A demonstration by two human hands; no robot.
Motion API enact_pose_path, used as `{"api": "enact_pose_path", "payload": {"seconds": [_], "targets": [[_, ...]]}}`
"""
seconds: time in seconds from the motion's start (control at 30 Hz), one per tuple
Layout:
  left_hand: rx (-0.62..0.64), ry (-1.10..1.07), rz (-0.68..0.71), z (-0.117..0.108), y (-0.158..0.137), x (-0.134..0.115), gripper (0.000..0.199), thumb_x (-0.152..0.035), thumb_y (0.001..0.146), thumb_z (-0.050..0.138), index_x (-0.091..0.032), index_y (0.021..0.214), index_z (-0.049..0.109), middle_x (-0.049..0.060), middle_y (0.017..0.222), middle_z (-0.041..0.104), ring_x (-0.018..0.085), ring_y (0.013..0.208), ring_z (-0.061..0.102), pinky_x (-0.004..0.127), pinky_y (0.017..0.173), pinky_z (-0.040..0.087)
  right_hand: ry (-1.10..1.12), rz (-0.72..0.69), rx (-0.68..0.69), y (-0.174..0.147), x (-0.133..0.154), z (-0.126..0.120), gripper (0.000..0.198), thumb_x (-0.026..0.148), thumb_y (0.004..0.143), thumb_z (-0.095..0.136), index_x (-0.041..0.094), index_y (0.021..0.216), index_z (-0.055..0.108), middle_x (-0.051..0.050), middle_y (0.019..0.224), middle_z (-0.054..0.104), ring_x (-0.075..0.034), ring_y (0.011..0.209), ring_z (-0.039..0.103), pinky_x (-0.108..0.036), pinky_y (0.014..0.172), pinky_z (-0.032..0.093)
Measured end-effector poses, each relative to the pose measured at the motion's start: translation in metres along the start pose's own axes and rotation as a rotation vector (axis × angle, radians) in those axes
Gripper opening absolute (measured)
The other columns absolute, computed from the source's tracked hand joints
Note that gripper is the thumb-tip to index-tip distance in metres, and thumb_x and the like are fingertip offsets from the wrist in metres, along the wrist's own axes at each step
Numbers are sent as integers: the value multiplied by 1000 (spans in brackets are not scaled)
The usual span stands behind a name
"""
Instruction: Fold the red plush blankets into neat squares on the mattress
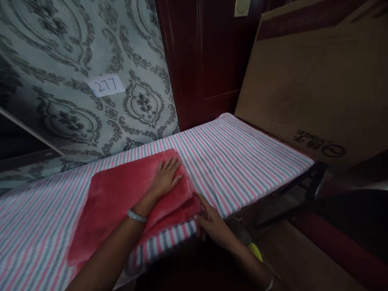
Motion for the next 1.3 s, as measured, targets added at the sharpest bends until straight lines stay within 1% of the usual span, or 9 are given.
{"api": "enact_pose_path", "payload": {"seconds": [0.3,0.43,0.5,0.6,0.7,0.83,0.93,1.13,1.3], "targets": [[72,-9,-22,-3,2,-10,64,-45,104,36,-17,162,34,14,170,28,33,159,18,64,127,14,-52,-10,-33,-4,4,-2,95,52,81,65,21,162,24,6,58,59,-16,45,55,-26,43,45],[134,-159,-28,-13,-4,-12,64,-49,104,34,-19,160,37,12,169,30,30,159,18,61,128,11,-95,-54,-139,-9,6,-9,84,54,81,66,26,155,37,-6,102,68,-14,57,61,-26,46,48],[145,-265,-14,-23,-19,-14,63,-50,103,36,-19,158,41,12,166,38,28,157,27,55,129,17,-220,-172,-250,-10,9,-14,69,49,85,64,27,149,47,-11,127,63,-16,72,65,-29,55,54],[83,-348,-7,-43,-57,-15,61,-51,102,39,-22,155,46,9,162,45,24,153,35,47,129,21,-517,-435,-354,-9,17,-18,54,39,91,57,27,143,55,-13,140,58,-24,104,64,-38,80,58],[-16,-289,-127,-65,-108,-5,56,-48,100,44,-26,151,51,7,161,47,27,154,34,55,129,13,-800,-626,-338,-2,26,-16,53,35,93,53,25,145,55,-13,140,60,-29,123,56,-48,98,53],[-172,-194,-403,-79,-173,21,56,-45,97,49,-23,148,55,10,159,50,31,153,35,60,127,14,-928,-638,-293,9,33,-8,59,31,93,51,25,151,50,-12,137,64,-30,117,59,-50,101,50],[-250,-172,-520,-72,-208,32,57,-44,95,50,-22,148,55,11,158,50,32,152,37,60,127,16,-937,-657,-277,13,34,-6,58,32,93,52,26,151,51,-11,137,65,-30,113,59,-49,100,48],[-251,-65,-592,-33,-236,25,56,-41,99,41,-21,149,54,13,163,43,33,154,33,62,123,27,-1011,-666,-245,18,14,-21,47,25,93,48,25,137,65,-8,109,73,-26,89,58,-43,85,48],[-247,44,-577,-17,-241,23,56,-38,102,35,-20,152,51,12,164,41,32,154,33,58,121,33,-1046,-713,-284,18,-5,-26,46,22,94,45,23,134,66,-7,95,69,-24,86,57,-41,81,47]]}}
Point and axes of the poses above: each hand's wrist, its own y-axis towards the middle knuckle, its own z-axis out of the palm, x = y × z, the point moved 1 cm from there along y, towards the middle knuckle
